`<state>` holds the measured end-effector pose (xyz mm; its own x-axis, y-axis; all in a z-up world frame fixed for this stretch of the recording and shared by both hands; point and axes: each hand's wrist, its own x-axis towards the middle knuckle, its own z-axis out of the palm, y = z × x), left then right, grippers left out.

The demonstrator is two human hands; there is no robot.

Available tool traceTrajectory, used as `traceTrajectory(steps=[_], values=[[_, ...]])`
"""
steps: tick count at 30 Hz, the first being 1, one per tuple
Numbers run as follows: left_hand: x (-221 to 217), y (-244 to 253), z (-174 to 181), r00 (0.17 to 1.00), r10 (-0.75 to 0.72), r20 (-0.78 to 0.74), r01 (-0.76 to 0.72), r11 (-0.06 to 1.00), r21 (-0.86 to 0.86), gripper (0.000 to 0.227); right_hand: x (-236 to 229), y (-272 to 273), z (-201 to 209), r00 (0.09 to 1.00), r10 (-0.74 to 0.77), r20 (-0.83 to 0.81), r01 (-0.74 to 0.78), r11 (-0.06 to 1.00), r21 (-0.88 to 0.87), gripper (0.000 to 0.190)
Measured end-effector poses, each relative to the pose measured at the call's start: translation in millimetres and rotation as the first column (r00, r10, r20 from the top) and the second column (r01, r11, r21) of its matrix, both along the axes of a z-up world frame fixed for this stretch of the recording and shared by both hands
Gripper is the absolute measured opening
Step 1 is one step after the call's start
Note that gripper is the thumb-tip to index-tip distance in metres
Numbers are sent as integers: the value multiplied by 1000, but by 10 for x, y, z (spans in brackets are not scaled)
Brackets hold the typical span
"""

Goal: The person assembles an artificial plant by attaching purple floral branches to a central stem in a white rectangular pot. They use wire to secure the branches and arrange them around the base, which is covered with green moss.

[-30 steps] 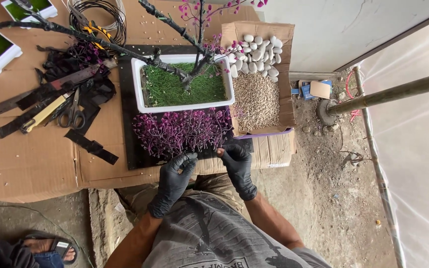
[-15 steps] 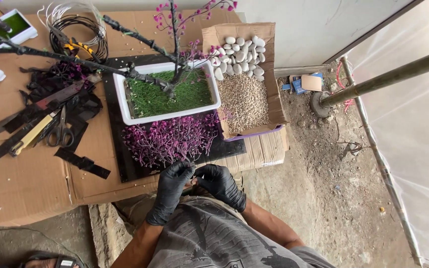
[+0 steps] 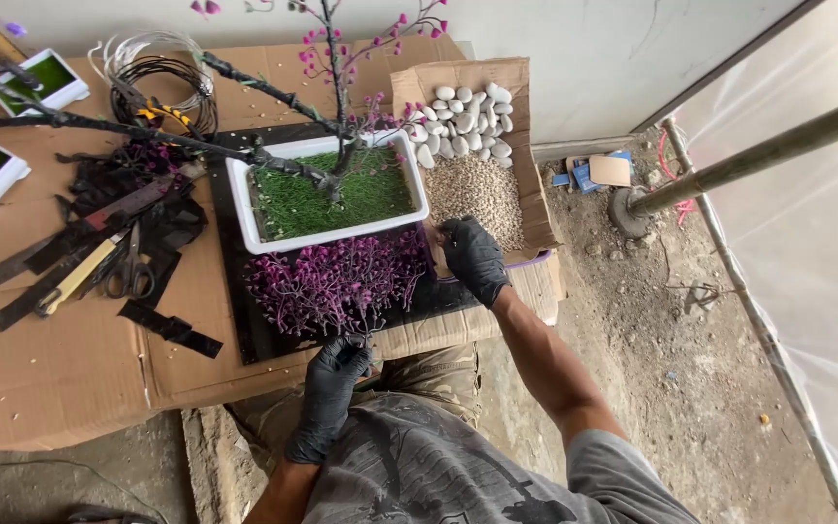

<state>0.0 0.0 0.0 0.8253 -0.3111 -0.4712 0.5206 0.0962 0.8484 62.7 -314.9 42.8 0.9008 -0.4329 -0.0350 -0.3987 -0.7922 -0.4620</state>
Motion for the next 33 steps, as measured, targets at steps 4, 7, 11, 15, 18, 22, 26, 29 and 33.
traceTrajectory(steps=[4,7,11,15,18,22,26,29,33], values=[[49,85,143,997,42,-67,-46,998,-50,40,-78,2,188,1000,14,16,-15,998,58,8],[75,173,148,1000,12,1,-12,1000,10,34,-281,136,604,1000,10,20,-13,987,158,11],[138,151,258,999,20,-33,-18,999,44,31,-545,459,802,992,-50,114,-2,910,414,18],[185,135,-42,999,-29,-16,31,990,138,27,-699,863,654,987,-117,111,6,713,701,23],[246,129,-225,1000,7,-17,-6,999,47,31,-737,1001,314,993,-79,93,-12,698,716,19],[287,178,-16,1000,25,3,-25,999,33,28,-641,1040,366,988,-102,112,-4,717,697,22],[362,201,101,998,46,34,-45,998,-48,23,-589,870,361,966,-191,175,74,850,521,30],[369,187,-72,995,99,0,-98,984,-152,22,-547,1014,563,965,-141,219,-3,834,551,22],[380,186,-250,981,132,-141,-177,906,-384,26,-622,1366,662,977,-11,215,-146,700,699,12]])
